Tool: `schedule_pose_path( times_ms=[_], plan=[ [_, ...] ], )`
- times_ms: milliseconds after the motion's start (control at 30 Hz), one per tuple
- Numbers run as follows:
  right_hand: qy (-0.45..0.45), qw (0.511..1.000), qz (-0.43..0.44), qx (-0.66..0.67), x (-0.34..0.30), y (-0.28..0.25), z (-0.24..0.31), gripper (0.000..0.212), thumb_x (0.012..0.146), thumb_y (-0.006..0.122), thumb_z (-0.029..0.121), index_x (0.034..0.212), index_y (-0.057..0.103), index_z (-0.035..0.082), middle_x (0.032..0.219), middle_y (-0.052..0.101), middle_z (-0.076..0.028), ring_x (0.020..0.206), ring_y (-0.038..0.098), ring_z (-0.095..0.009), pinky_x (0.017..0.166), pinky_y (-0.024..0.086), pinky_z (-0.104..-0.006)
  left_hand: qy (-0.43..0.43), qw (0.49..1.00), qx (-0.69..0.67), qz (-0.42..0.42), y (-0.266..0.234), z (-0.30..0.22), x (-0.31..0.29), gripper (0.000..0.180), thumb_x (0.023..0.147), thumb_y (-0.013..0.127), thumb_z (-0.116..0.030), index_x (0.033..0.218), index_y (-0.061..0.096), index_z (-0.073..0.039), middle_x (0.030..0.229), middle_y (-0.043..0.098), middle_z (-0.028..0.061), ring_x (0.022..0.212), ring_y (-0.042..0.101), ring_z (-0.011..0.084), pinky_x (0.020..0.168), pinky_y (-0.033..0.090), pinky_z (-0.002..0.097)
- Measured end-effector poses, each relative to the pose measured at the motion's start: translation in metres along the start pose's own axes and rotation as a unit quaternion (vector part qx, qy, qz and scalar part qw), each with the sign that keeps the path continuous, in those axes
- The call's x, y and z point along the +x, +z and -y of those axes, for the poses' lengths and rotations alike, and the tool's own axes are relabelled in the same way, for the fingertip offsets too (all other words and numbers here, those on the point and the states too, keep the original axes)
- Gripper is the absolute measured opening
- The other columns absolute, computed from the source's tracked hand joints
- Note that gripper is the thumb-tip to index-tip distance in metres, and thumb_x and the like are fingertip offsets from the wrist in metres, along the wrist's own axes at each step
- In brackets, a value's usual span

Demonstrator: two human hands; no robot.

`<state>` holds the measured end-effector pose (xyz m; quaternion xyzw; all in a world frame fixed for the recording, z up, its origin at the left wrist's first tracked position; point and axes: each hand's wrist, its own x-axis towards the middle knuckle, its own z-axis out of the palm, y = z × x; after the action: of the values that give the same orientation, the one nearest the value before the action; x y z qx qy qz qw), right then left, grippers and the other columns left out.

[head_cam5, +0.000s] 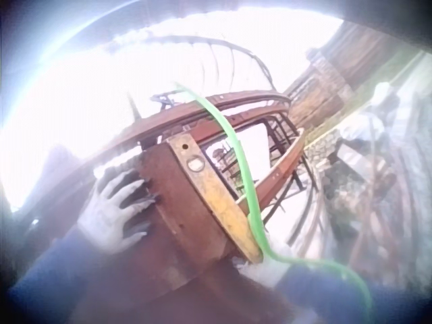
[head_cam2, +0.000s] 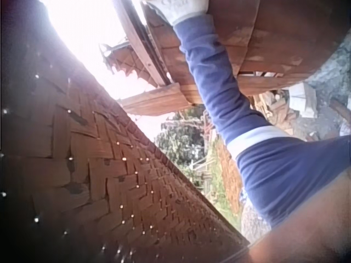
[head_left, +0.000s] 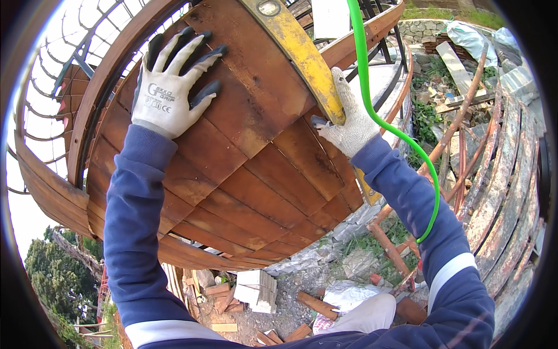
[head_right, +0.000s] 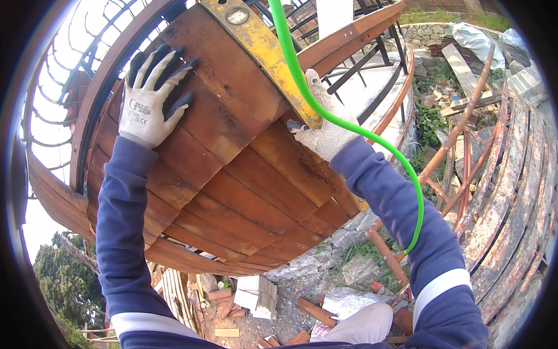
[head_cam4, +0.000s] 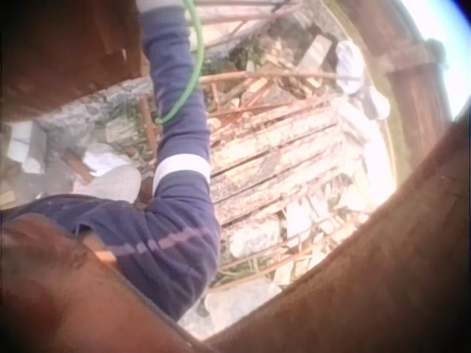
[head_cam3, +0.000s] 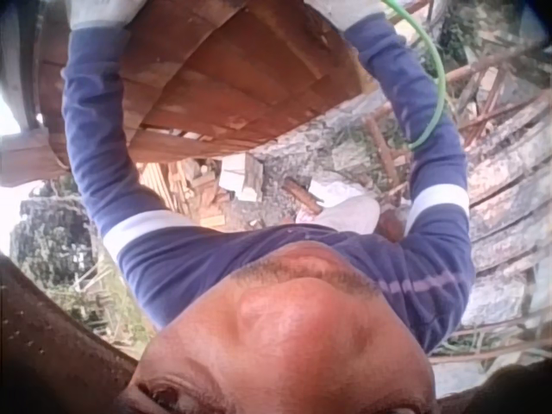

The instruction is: The person aligns wood panels on a structure using a spirit level and attaches them with a nail gun.

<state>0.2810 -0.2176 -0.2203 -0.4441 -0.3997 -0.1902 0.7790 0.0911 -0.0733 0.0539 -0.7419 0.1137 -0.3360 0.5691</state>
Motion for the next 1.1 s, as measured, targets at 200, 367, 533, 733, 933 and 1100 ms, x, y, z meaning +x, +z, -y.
schedule_pose_path(
  times_ms=[200, 367, 533, 733, 933, 1100],
  plan=[
    [-0.047, 0.974, -0.012, -0.222, 0.001, -0.004, 0.007, 0.1, 0.077, 0.077, -0.004, 0.162, 0.026, 0.01, 0.143, 0.053, -0.021, 0.127, 0.058, -0.028, 0.103, 0.05, -0.037, -0.002, 1.0, 0.002, -0.002, 0.002, 0.0, -0.001, 0.058, 0.091, 0.068, -0.044, 0.146, 0.055, -0.033, 0.16, 0.042, 0.0003, 0.15, 0.033, 0.0272, 0.126, 0.017, 0.0554],
    [-0.015, 0.972, 0.006, -0.234, 0.006, -0.009, 0.017, 0.1, 0.076, 0.077, -0.003, 0.162, 0.027, 0.011, 0.134, 0.058, -0.022, 0.123, 0.061, -0.029, 0.102, 0.051, -0.0368, 0.003, 1.0, 0.012, -0.013, 0.001, -0.001, 0.0, 0.057, 0.092, 0.066, -0.043, 0.147, 0.053, -0.034, 0.159, 0.042, 0.0008, 0.15, 0.033, 0.0259, 0.126, 0.017, 0.0545],
    [-0.002, 0.971, 0.009, -0.238, 0.005, -0.009, 0.018, 0.1, 0.077, 0.077, -0.003, 0.162, 0.026, 0.011, 0.135, 0.057, -0.023, 0.125, 0.06, -0.03, 0.104, 0.05, -0.037, 0.004, 1.0, -0.003, -0.016, 0.0, -0.001, 0.0, 0.057, 0.091, 0.068, -0.042, 0.146, 0.055, -0.032, 0.158, 0.044, 0.002, 0.149, 0.034, 0.027, 0.126, 0.018, 0.0541],
    [-0.013, 0.971, 0.007, -0.238, 0.004, -0.009, 0.015, 0.101, 0.076, 0.076, -0.003, 0.162, 0.025, 0.011, 0.139, 0.055, -0.023, 0.13, 0.056, -0.03, 0.107, 0.048, -0.0374, 0.009, 1.0, -0.012, -0.02, -0.002, -0.001, 0.001, 0.057, 0.089, 0.07, -0.039, 0.144, 0.058, -0.029, 0.156, 0.046, 0.0034, 0.147, 0.037, 0.0288, 0.126, 0.018, 0.0548],
    [-0.014, 0.975, 0.008, -0.221, 0.005, -0.008, 0.015, 0.101, 0.077, 0.076, -0.002, 0.163, 0.024, 0.012, 0.138, 0.056, -0.024, 0.129, 0.057, -0.031, 0.106, 0.049, -0.037, 0.007, 1.0, -0.008, -0.028, 0.001, -0.001, 0.001, 0.057, 0.089, 0.071, -0.039, 0.144, 0.057, -0.03, 0.155, 0.047, 0.0032, 0.147, 0.037, 0.0292, 0.126, 0.018, 0.0549],
    [-0.007, 0.966, 0.005, -0.259, 0.004, -0.009, 0.017, 0.102, 0.077, 0.076, -0.001, 0.163, 0.024, 0.013, 0.135, 0.057, -0.024, 0.125, 0.06, -0.031, 0.103, 0.051, -0.037, 0.001, 1.0, 0.003, -0.024, 0.004, -0.001, 0.001, 0.058, 0.089, 0.072, -0.039, 0.144, 0.057, -0.031, 0.156, 0.046, 0.0024, 0.147, 0.037, 0.029, 0.126, 0.019, 0.0546]
  ],
)
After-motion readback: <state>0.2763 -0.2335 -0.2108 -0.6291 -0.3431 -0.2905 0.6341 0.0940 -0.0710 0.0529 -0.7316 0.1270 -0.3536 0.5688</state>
